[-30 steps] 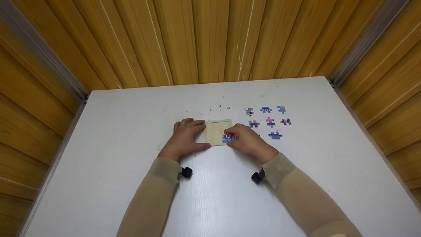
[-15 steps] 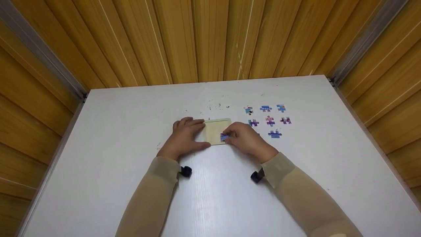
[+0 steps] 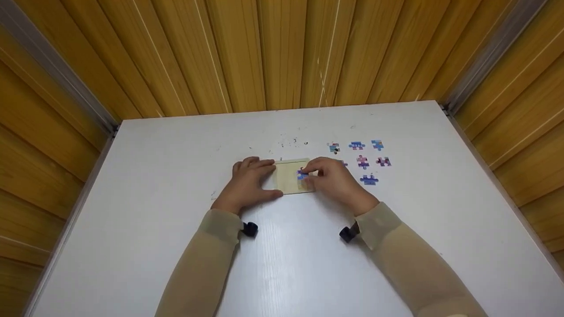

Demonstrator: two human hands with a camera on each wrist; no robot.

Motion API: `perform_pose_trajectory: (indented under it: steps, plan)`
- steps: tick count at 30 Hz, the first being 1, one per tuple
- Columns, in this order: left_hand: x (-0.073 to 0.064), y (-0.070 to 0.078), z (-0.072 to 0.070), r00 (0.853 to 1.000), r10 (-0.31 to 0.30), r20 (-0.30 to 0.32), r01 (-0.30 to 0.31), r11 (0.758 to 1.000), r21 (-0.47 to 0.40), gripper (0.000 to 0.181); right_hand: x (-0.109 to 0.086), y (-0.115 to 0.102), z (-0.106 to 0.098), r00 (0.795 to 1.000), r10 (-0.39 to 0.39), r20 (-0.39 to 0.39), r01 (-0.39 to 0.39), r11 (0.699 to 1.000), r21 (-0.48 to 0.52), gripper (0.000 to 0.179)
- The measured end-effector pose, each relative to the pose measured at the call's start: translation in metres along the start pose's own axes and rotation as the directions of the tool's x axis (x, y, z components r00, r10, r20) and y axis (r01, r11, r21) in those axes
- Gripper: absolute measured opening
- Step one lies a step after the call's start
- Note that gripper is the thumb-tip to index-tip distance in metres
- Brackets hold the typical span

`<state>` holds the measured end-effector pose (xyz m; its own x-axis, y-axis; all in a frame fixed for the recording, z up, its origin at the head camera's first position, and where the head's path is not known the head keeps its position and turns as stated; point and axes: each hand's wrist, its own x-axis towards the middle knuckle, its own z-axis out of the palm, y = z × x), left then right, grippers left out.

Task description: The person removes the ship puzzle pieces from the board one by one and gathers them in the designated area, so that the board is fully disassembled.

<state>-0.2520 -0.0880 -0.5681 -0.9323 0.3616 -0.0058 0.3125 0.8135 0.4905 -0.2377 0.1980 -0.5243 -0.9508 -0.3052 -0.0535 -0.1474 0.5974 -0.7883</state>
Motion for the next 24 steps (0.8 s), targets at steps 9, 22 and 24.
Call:
perform_pose_trajectory:
  steps: [9,22,24]
  plan:
    - [0.004,0.002,0.002,1.0,0.007,0.006,-0.007,1.0,-0.001,0.087,-0.004,0.001,-0.024,0.996,-0.005,-0.091,0.006,1.0,0.011,0.022]
    - [0.004,0.004,0.004,1.0,0.02,0.01,-0.019,1.0,-0.02,0.086,-0.027,0.025,-0.053,0.995,0.033,-0.097,-0.033,0.999,0.0,0.024]
    - [0.004,0.004,0.005,1.0,0.006,0.009,-0.006,1.0,-0.025,0.086,-0.031,0.031,-0.06,0.994,0.054,-0.097,-0.056,0.998,-0.019,0.024]
